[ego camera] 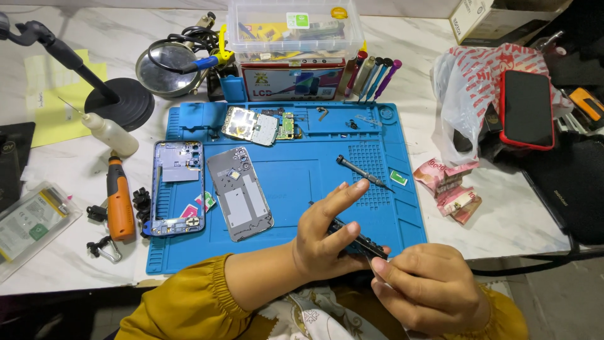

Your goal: Repair a smartphone by prying internal components and applying adhesive.

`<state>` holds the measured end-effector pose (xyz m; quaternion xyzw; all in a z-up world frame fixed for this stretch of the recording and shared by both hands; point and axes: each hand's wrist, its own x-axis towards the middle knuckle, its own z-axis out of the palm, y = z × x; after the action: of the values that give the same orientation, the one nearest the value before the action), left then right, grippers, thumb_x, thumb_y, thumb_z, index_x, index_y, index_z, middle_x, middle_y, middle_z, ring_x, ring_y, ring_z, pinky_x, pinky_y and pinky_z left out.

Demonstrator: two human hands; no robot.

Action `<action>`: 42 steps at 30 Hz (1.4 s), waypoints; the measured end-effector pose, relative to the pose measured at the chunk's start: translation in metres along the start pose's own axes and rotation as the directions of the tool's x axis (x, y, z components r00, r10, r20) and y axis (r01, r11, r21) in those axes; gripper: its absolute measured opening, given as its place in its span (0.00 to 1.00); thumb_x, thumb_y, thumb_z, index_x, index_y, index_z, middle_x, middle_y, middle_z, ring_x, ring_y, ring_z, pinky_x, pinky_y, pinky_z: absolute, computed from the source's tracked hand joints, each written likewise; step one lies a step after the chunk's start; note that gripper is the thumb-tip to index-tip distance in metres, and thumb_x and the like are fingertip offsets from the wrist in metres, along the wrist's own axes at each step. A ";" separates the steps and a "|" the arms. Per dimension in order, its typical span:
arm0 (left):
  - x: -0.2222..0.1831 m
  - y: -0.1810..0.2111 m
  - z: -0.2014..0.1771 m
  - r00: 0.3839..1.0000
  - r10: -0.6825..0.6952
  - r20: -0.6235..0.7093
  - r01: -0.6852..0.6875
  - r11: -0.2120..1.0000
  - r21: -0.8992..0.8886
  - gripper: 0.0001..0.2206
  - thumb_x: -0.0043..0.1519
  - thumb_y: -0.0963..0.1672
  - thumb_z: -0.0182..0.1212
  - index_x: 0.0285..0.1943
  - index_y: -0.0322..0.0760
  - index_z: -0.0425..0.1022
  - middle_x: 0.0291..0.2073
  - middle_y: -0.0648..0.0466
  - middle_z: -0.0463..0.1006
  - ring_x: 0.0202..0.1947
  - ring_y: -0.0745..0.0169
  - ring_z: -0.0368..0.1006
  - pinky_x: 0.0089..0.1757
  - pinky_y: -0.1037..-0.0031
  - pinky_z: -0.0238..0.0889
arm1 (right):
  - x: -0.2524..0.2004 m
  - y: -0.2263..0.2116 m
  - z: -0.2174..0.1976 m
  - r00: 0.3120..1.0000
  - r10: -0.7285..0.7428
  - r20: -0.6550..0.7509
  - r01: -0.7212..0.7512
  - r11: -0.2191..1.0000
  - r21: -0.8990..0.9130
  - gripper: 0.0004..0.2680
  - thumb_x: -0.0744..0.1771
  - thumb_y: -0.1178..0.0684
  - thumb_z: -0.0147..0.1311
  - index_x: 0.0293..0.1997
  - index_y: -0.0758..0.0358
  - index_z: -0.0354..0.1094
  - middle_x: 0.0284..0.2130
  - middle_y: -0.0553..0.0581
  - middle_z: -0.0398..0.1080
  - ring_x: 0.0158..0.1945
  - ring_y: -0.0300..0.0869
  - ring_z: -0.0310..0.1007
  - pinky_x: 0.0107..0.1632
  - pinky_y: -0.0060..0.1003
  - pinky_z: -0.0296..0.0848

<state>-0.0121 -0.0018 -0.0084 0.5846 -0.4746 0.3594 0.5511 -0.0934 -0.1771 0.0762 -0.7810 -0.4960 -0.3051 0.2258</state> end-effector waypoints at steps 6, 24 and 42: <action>-0.006 0.001 0.001 1.000 -0.013 -0.017 0.014 1.000 0.024 0.36 0.69 0.51 0.66 0.81 0.55 0.45 0.66 0.33 0.65 0.67 0.37 0.71 0.66 0.52 0.67 | 0.001 0.002 -0.001 0.993 -0.107 0.056 0.110 0.992 -0.062 0.02 0.66 0.62 0.56 0.39 0.62 0.69 0.40 0.63 0.74 0.30 0.45 0.77 0.33 0.34 0.79; -0.006 -0.001 0.002 1.000 0.003 -0.027 -0.003 1.000 -0.018 0.37 0.66 0.50 0.70 0.80 0.54 0.47 0.62 0.32 0.68 0.63 0.36 0.74 0.65 0.53 0.67 | -0.017 0.010 0.006 0.990 -0.129 -0.058 0.128 0.992 -0.024 0.05 0.66 0.61 0.60 0.42 0.58 0.69 0.39 0.54 0.76 0.34 0.37 0.81 0.34 0.29 0.80; -0.006 -0.003 0.003 0.999 -0.012 -0.034 0.011 1.000 -0.029 0.37 0.66 0.49 0.70 0.80 0.55 0.47 0.64 0.33 0.67 0.65 0.37 0.72 0.68 0.54 0.63 | -0.032 0.009 0.016 0.989 0.007 -0.151 -0.004 1.000 0.019 0.08 0.66 0.62 0.61 0.47 0.58 0.68 0.45 0.57 0.76 0.35 0.39 0.81 0.32 0.34 0.75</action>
<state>-0.0111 -0.0039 -0.0156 0.5731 -0.4669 0.3594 0.5695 -0.0909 -0.1907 0.0422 -0.7548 -0.4783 -0.3579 0.2709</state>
